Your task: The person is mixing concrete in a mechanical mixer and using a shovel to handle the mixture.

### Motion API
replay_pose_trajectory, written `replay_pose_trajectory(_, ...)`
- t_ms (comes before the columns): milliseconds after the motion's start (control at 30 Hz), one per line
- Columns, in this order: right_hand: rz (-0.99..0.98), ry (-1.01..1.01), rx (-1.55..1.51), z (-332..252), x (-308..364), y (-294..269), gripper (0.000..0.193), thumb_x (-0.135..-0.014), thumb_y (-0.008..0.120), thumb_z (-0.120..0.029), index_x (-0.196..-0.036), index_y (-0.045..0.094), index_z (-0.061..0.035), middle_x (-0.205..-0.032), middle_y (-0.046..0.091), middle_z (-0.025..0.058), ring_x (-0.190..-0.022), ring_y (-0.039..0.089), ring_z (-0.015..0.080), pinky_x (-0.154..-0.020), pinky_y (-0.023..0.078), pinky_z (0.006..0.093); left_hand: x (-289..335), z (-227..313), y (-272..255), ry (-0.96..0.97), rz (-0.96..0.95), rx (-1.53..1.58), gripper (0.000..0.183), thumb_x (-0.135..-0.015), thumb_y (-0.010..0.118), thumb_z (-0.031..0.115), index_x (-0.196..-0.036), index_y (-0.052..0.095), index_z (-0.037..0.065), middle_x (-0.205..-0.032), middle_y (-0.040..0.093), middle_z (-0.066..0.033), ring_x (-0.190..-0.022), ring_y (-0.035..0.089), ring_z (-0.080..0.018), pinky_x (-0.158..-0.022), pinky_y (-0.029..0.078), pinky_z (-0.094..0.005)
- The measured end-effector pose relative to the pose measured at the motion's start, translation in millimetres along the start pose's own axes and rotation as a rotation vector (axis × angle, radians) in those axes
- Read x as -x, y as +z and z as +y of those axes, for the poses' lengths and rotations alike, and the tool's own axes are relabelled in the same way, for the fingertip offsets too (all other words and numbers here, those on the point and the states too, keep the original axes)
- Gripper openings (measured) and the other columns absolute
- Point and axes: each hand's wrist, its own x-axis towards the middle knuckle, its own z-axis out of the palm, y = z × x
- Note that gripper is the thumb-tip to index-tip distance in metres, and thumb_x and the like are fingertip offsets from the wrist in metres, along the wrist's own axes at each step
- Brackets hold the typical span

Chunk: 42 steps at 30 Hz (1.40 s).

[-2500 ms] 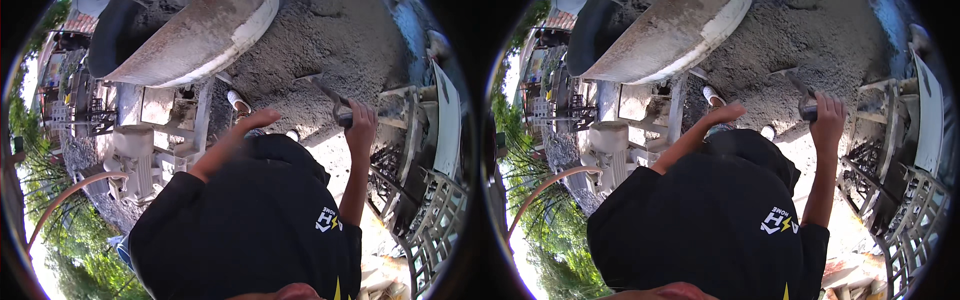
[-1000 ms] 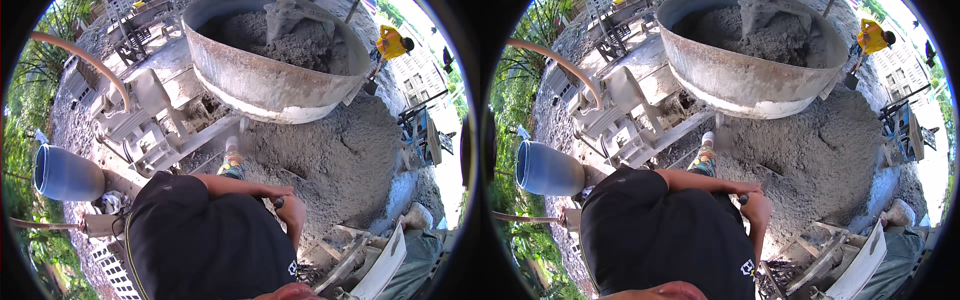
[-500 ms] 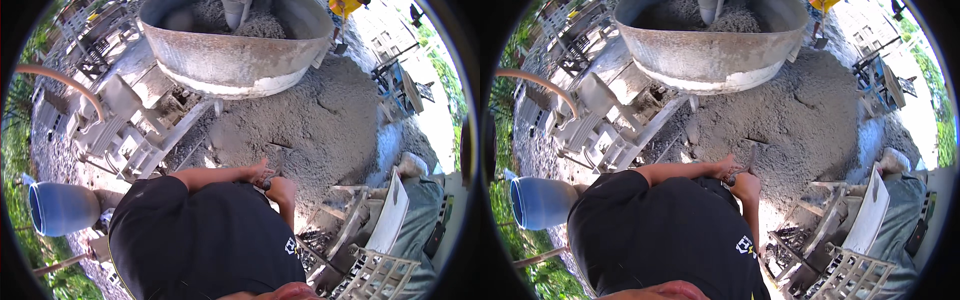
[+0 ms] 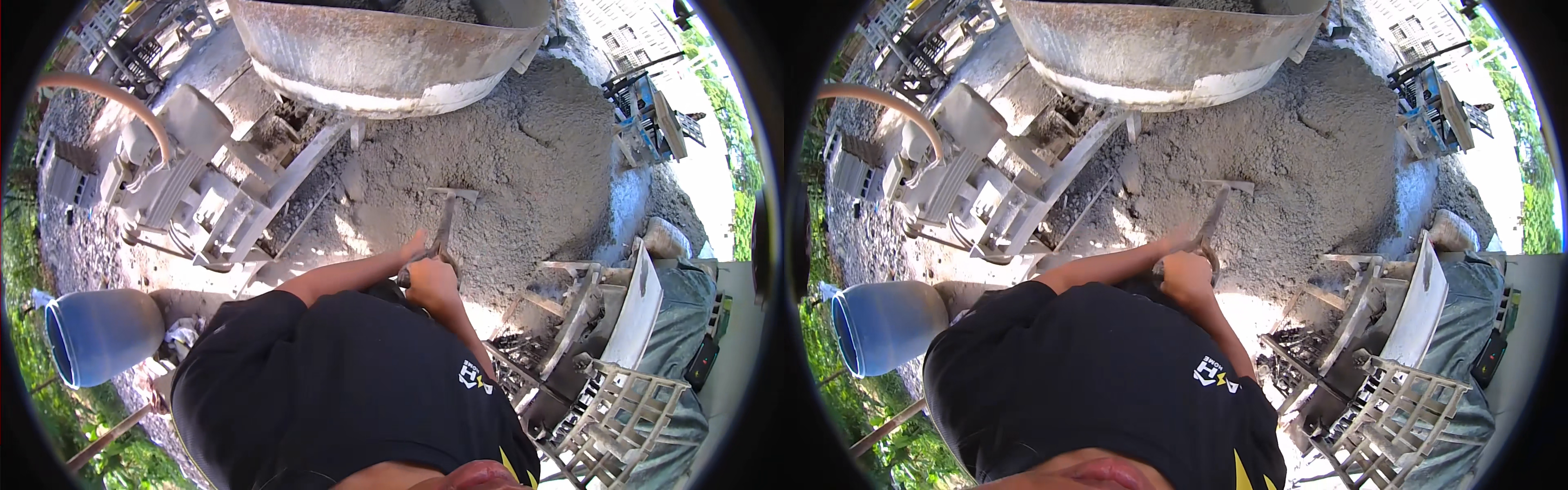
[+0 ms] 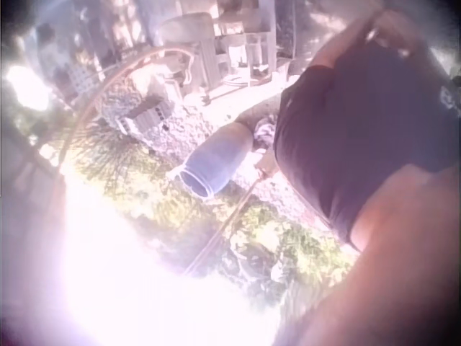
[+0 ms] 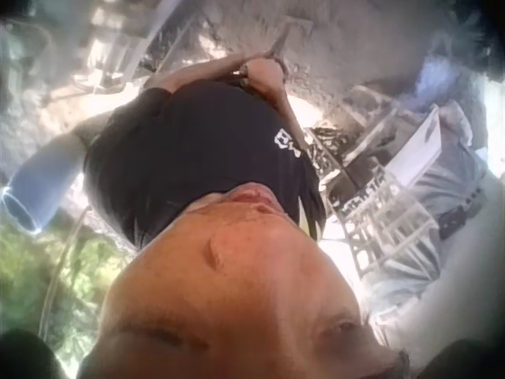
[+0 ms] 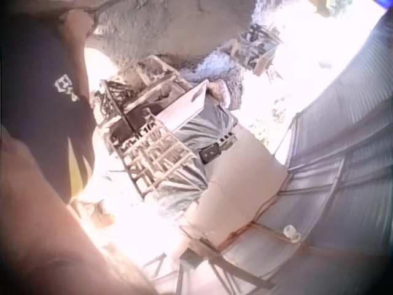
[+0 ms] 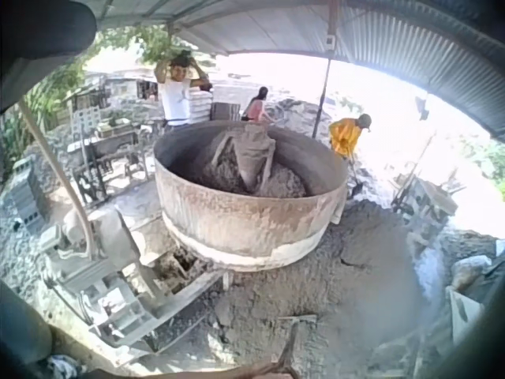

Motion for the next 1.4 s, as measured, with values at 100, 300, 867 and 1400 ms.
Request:
replay_pose_trajectory(100,-0.049,-0.001,0.072,-41.9,18.1,-12.9,0.016,-0.066,0.063,-0.013,-0.079,0.066,-0.0042,-0.081,0.066,0.0162,-0.081,0.065,0.0323,-0.072,0.05,0.0427,-28.3,-3.6,6.1,-0.237,0.345,1.01,0.094,-0.08,0.018,0.08,-0.118,0.048,0.0,-0.106,0.059,-0.0219,-0.093,0.061,-0.0328,-0.082,0.048,-0.0461)
replay_pose_trajectory(300,0.137,0.088,0.025,-25.7,80.0,-31.3,0.016,-0.065,0.061,-0.011,-0.079,0.061,-0.0053,-0.078,0.065,0.0151,-0.08,0.062,0.0342,-0.071,0.046,0.0439,-46.9,31.5,62.6,-0.212,0.484,0.807,0.07,-0.087,0.037,0.069,-0.097,0.047,0.001,-0.073,0.055,-0.0083,-0.062,0.055,-0.0184,-0.054,0.047,-0.0333)
replay_pose_trajectory(867,1.278,0.335,-2.22,-39.8,223.5,21.4,0.021,-0.091,0.06,-0.025,-0.079,0.049,-0.0129,-0.064,0.044,-0.0029,-0.058,0.042,0.0091,-0.059,0.039,0.027,-52.0,92.6,117.2,-0.213,0.066,1.198,0.063,-0.089,0.048,0.057,-0.116,0.037,0.001,-0.092,0.05,-0.0107,-0.079,0.057,-0.0265,-0.082,0.052,-0.0448)
replay_pose_trajectory(1400,0.524,0.392,-2.183,13.8,125.6,2.7,0.032,-0.095,0.053,-0.035,-0.073,0.044,-0.0129,-0.063,0.04,-0.0039,-0.058,0.043,0.0106,-0.061,0.042,0.0307,-5.6,-23.3,40.0,-0.309,0.566,1.233,0.085,-0.084,0.033,0.074,-0.129,0.034,0.002,-0.103,0.053,-0.0148,-0.091,0.057,-0.0272,-0.085,0.05,-0.045)
